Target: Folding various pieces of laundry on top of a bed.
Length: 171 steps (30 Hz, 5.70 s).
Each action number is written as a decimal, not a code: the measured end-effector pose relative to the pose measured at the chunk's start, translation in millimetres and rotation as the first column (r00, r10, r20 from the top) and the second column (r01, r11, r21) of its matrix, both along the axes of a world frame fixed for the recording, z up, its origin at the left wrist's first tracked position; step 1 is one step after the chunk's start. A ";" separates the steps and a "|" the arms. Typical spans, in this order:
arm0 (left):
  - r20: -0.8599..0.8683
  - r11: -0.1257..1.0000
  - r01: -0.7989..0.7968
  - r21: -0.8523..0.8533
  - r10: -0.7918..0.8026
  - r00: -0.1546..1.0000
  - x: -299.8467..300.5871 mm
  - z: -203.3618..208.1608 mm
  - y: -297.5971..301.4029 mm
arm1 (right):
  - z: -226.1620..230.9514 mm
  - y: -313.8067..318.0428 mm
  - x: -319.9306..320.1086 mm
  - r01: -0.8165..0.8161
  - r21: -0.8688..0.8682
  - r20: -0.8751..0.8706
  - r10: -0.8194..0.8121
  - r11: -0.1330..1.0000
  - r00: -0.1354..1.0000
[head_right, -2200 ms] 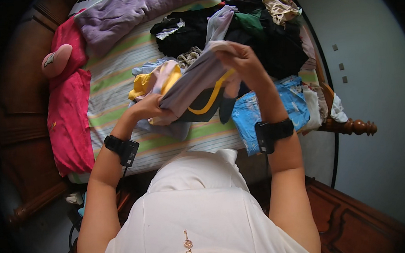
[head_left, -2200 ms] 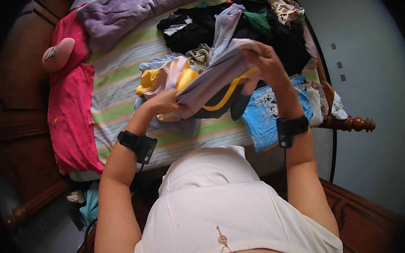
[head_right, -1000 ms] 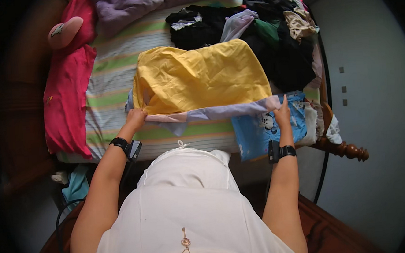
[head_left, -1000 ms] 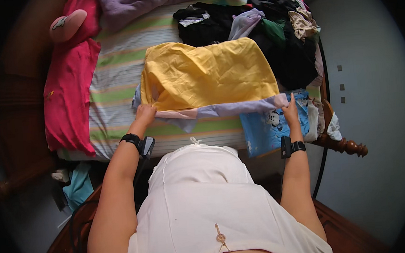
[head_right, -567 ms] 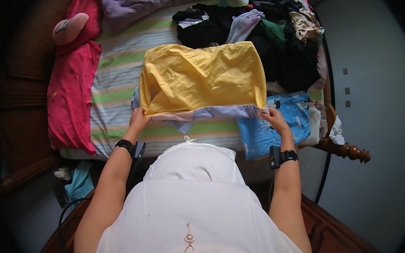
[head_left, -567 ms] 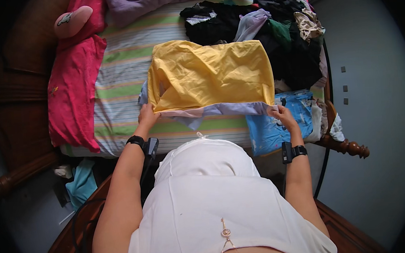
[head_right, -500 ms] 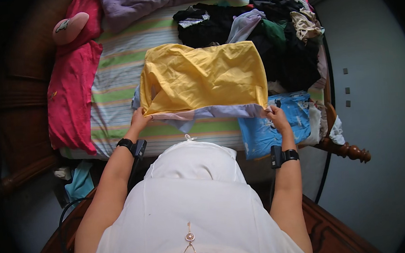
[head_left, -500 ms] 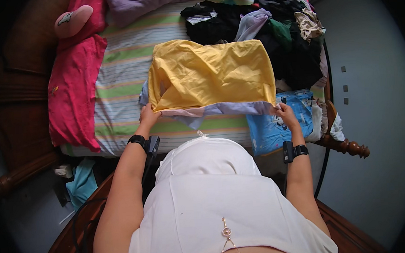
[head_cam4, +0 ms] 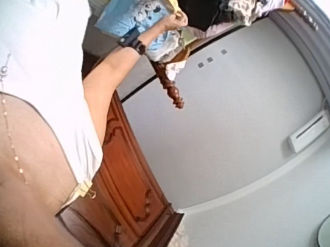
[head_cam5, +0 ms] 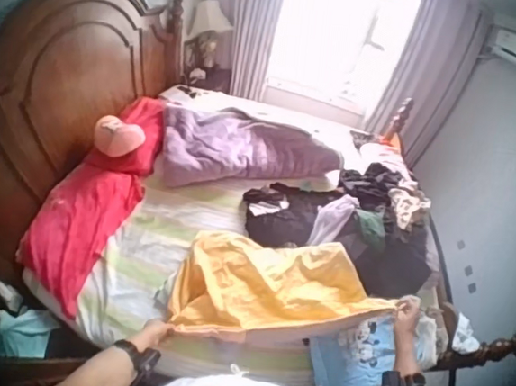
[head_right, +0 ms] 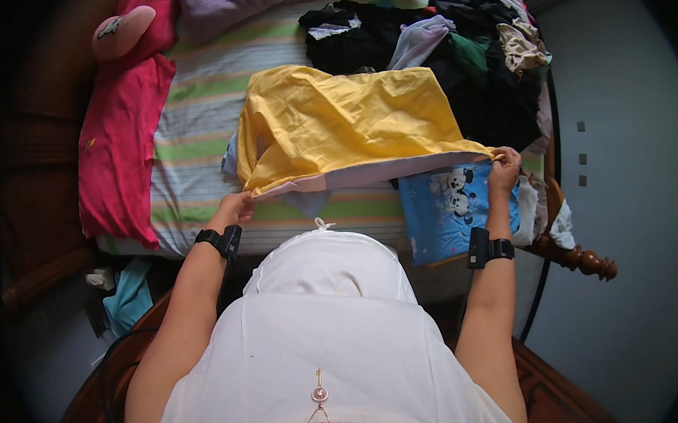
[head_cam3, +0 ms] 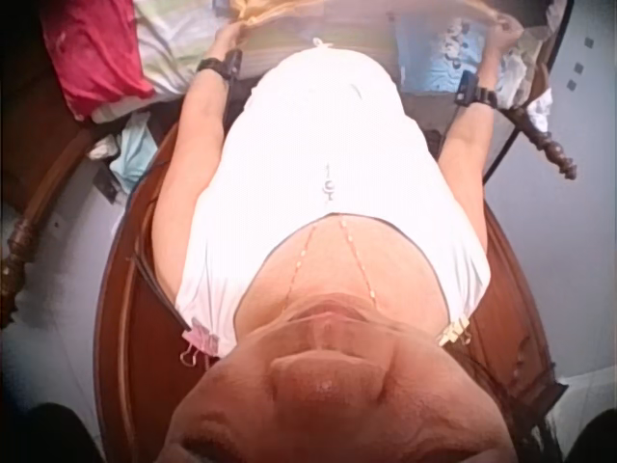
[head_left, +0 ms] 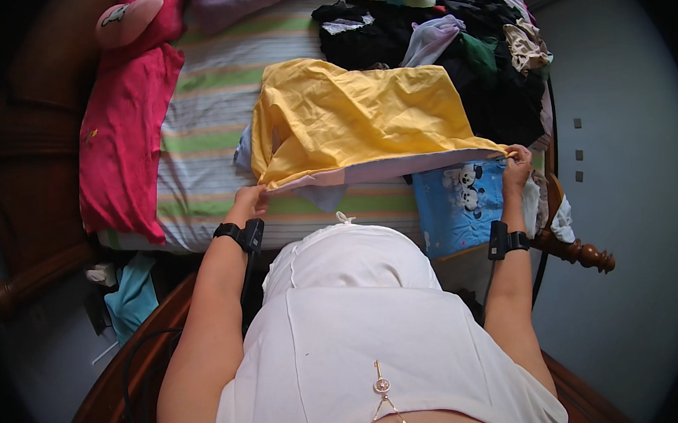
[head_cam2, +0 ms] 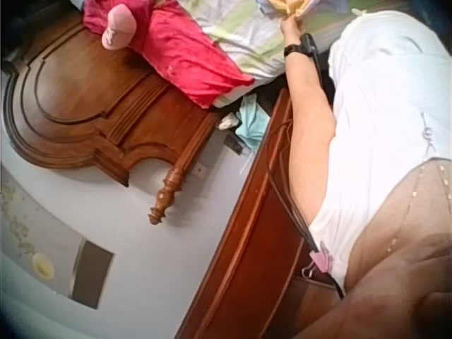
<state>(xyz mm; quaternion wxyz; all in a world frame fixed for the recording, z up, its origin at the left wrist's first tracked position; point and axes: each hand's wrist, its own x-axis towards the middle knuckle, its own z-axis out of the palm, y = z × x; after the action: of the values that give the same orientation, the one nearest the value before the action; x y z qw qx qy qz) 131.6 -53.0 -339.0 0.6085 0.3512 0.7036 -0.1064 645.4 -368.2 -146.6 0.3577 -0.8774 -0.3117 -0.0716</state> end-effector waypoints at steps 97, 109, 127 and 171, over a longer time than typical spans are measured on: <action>0.576 0.569 -0.091 0.817 -0.805 0.140 226.4 370.6 -6.8 | 182.6 185.9 -145.7 -0.620 0.520 -0.119 0.769 0.587 0.628; 0.572 0.569 -0.061 0.820 -0.812 0.112 240.6 374.0 -8.8 | 202.0 176.0 -153.4 -0.648 0.495 -0.115 0.783 0.579 0.611; 0.586 0.579 -0.093 0.810 -0.800 0.125 248.4 387.0 -6.2 | 133.9 170.6 -129.7 -0.513 0.235 0.007 0.526 0.825 0.850; 0.756 0.527 -0.584 0.617 -0.602 0.256 173.4 403.8 119.9 | 201.1 104.2 -73.2 -0.663 0.016 0.205 0.646 0.749 0.735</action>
<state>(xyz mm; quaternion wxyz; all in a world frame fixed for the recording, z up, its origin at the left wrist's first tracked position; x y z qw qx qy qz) 305.0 67.0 64.7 0.6382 0.5856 0.1183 0.4855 572.2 -264.0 54.5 0.3675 -0.6842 -0.6289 -0.0366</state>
